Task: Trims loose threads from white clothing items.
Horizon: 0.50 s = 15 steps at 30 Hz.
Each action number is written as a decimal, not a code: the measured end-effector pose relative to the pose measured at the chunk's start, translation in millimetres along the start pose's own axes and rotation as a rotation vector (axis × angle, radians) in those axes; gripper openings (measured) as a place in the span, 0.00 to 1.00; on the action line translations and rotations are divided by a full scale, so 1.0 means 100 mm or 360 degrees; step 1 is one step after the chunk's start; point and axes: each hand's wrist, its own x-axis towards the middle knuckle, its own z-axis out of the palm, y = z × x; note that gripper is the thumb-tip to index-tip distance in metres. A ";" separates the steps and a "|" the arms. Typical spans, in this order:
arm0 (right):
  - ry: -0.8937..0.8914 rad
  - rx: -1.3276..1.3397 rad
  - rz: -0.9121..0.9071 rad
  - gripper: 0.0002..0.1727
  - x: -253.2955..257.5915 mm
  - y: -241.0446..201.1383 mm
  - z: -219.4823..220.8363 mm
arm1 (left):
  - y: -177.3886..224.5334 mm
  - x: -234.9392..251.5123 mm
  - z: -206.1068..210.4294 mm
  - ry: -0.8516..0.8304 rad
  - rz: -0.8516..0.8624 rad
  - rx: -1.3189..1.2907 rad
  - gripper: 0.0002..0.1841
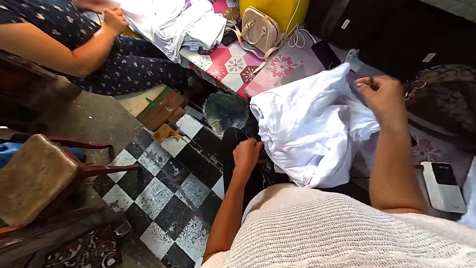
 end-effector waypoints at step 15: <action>-0.1247 0.1527 0.0500 0.27 -0.45 -0.58 1.62 | -0.16 1.21 -0.13 0.0599 0.0565 -0.0704 0.09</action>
